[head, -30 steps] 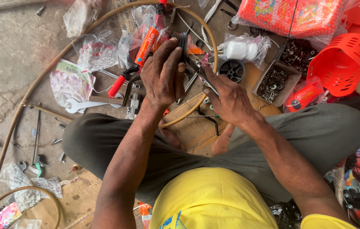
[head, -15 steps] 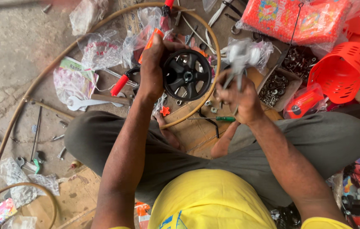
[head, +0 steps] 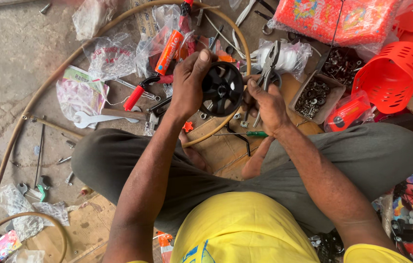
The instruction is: The person sits on the floor and assembles a black plastic bicycle pedal. They use a screwdriver to tighten a screw in the center of the pedal and attach an orange plastic star-shaped piece to the pedal's axle.
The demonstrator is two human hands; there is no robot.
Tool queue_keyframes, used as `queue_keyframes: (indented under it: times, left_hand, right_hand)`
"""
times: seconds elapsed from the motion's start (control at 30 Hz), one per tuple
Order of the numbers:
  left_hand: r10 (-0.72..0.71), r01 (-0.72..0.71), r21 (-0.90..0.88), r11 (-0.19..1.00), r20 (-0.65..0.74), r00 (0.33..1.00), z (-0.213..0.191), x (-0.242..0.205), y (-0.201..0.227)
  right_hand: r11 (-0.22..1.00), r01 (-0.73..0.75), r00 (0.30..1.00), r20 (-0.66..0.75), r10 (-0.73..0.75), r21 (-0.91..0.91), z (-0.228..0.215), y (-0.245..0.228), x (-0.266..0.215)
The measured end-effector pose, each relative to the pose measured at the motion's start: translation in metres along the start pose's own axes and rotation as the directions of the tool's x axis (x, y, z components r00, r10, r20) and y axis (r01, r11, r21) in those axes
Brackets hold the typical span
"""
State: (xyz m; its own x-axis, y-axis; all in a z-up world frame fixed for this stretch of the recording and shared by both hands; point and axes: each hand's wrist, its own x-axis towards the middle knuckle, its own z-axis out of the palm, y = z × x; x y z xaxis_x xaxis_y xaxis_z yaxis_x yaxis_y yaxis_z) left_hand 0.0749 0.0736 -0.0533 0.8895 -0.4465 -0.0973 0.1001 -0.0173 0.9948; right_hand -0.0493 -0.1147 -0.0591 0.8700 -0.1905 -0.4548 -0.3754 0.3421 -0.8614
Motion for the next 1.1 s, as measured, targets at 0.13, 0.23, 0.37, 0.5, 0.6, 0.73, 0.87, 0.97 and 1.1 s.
queue_keyframes:
  times: [0.13,0.23,0.37,0.5,0.6,0.73,0.87,0.97,1.1]
  left_hand:
    - [-0.033,0.057,0.247,0.967,-0.101,0.994,-0.006,0.003,-0.011]
    - [-0.164,0.18,0.129,0.975,-0.129,0.978,-0.008,0.01,-0.024]
    - [-0.439,0.408,-0.275,0.871,-0.059,0.897,-0.01,0.022,-0.053]
    - [-0.586,0.592,-0.368,0.717,0.14,0.798,-0.007,0.014,-0.05]
    - [-0.59,0.603,-0.061,0.796,0.145,0.794,0.0,0.005,-0.047]
    - [-0.551,0.588,-0.251,0.769,0.206,0.809,0.013,-0.003,-0.035]
    - [-0.597,0.68,-0.587,0.439,0.375,0.709,0.028,-0.051,-0.031]
    - [-0.634,0.736,-0.605,0.302,0.449,0.629,0.04,-0.109,-0.028]
    - [-0.586,0.744,-0.57,0.347,0.488,0.647,0.042,-0.161,-0.004]
  right_hand:
    - [0.988,0.062,0.998,0.019,-0.06,-0.138,-0.003,0.003,0.002]
    - [0.994,-0.005,0.998,-0.059,-0.001,-0.111,-0.014,0.028,0.017]
    - [0.976,-0.153,0.967,-0.229,0.116,-0.152,-0.041,0.112,0.073]
    - [0.516,-0.346,0.923,-0.383,0.037,-0.784,-0.101,0.167,0.105]
    - [0.073,-0.079,0.929,-0.1,-0.356,-0.994,-0.134,0.199,0.085]
    - [-0.294,0.175,0.948,0.08,0.306,-0.94,-0.133,0.245,0.071]
    - [0.043,0.529,0.836,0.511,-0.199,-0.848,-0.136,0.254,0.031]
    - [-0.25,0.341,0.918,0.263,0.297,-0.906,-0.134,0.264,0.042]
    - [-0.284,0.429,0.897,0.367,0.248,-0.857,-0.137,0.226,0.046]
